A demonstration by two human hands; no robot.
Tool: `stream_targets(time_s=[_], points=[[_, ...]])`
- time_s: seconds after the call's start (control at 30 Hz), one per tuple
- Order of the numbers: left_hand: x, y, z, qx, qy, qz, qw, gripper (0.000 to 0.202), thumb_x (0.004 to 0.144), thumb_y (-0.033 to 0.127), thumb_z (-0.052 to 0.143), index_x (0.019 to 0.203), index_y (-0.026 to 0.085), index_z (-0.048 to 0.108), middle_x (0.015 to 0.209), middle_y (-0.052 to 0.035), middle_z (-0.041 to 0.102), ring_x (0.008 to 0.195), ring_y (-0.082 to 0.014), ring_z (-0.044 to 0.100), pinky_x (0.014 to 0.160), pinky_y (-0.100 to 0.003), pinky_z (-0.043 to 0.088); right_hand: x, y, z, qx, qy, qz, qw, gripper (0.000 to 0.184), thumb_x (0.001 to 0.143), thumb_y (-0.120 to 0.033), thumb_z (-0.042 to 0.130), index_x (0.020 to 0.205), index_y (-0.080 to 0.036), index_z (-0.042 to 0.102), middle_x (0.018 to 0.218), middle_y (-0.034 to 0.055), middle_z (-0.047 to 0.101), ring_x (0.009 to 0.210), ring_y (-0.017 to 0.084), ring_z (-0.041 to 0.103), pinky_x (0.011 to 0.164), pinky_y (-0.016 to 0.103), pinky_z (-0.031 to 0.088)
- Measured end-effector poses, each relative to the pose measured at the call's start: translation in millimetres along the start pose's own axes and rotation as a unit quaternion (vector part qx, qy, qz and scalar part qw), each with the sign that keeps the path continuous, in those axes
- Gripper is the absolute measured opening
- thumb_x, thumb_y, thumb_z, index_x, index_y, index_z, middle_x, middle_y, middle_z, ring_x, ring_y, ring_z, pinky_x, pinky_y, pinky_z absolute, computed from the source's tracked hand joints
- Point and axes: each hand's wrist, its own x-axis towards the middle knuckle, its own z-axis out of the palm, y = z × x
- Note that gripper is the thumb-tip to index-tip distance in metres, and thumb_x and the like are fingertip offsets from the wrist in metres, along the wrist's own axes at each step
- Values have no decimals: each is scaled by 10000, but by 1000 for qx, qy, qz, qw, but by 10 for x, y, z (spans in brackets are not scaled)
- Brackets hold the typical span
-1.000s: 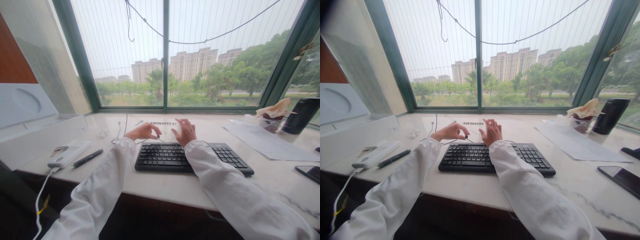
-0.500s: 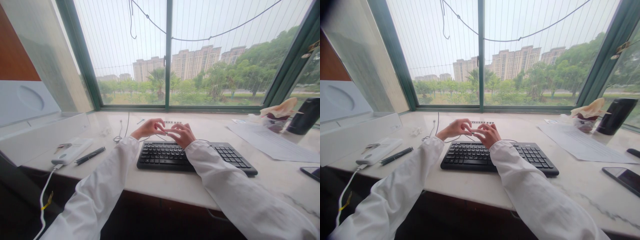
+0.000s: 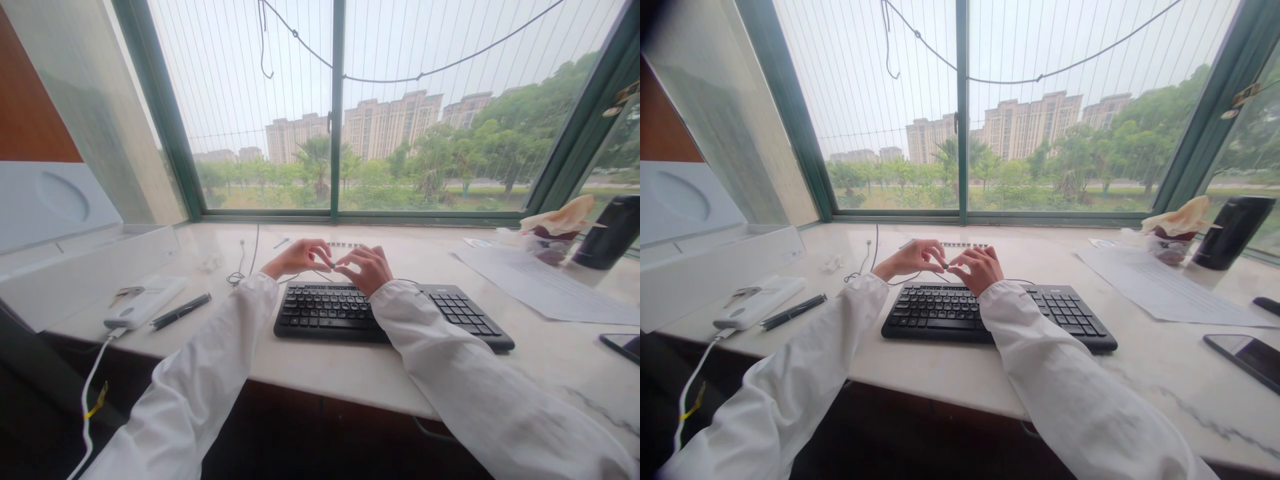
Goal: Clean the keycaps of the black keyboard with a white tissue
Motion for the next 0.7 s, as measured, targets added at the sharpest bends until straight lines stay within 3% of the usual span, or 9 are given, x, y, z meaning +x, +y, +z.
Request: stream_targets(time_s=[0.23,0.53,0.7], points=[[-13,-34,-25,0,-64,-20,998,415,711,409,769,1019,148,670,930,-94,735,900,-221,699,679,-269,462,-20,-7,60,10,-33,-9,999,184,858,-434,649,857,-282,753,858,4,739,816,167,625,826,353,300],[-2,-36,-8,13,-73,-10,997,379,752,444,724,1003,160,713,983,-94,729,930,-209,685,750,-278,476,-30,8,94,14,-48,-8,999,203,868,-428,638,798,-277,753,794,0,735,767,157,609,809,348,274],[-21,-50,-88,49,-129,-53,989,349,762,428,706,1020,197,748,986,-70,739,925,-191,668,759,-257,471,-24,3,85,14,-73,2,997,200,879,-413,629,800,-272,746,804,7,739,767,158,609,814,349,268]])
